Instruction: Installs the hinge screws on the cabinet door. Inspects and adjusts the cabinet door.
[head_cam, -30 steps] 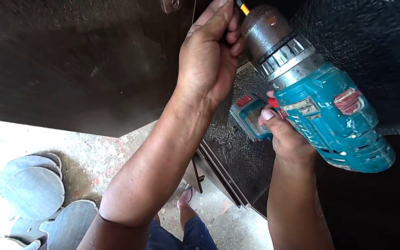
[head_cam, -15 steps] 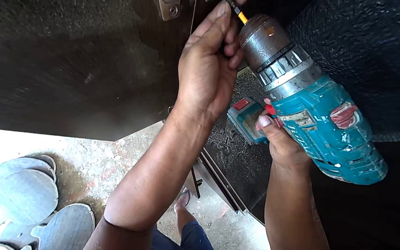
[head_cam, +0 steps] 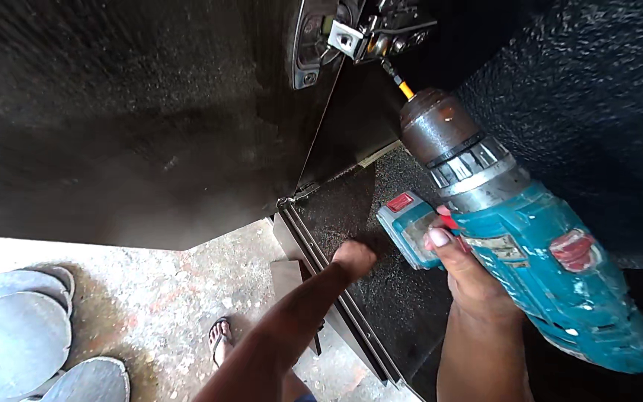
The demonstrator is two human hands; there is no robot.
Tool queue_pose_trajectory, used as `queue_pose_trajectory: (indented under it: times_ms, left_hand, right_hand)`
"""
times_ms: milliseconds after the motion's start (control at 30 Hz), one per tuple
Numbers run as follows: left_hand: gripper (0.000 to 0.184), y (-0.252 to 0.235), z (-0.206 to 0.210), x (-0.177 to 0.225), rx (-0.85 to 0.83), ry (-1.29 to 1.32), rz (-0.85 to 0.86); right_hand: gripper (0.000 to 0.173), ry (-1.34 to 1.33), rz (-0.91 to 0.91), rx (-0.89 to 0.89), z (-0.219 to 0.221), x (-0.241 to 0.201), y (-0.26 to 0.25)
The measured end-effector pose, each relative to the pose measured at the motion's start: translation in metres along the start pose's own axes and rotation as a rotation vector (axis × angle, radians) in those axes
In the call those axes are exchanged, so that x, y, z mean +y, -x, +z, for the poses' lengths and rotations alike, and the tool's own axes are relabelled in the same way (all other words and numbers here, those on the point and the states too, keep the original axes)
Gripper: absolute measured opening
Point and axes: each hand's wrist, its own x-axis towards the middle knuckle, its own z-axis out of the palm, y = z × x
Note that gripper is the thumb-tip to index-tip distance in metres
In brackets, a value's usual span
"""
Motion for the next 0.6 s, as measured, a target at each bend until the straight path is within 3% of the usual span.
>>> queue_pose_trajectory:
  times_ms: [133, 500, 600]
  left_hand:
    - [0.037, 0.003, 0.009, 0.01, 0.037, -0.025, 0.012]
    - [0.031, 0.006, 0.007, 0.009, 0.116, -0.045, 0.045]
    - [0.036, 0.008, 0.004, 0.013, 0.103, -0.044, 0.01]
  right_hand:
    - [0.019, 0.028, 0.005, 0.014, -0.003, -0.006, -0.002]
    - [0.017, 0.028, 0.025, 0.027, 0.002, -0.001, -0.004]
    - [0.026, 0.099, 0.025, 0.03, -0.003, 0.006, -0.003]
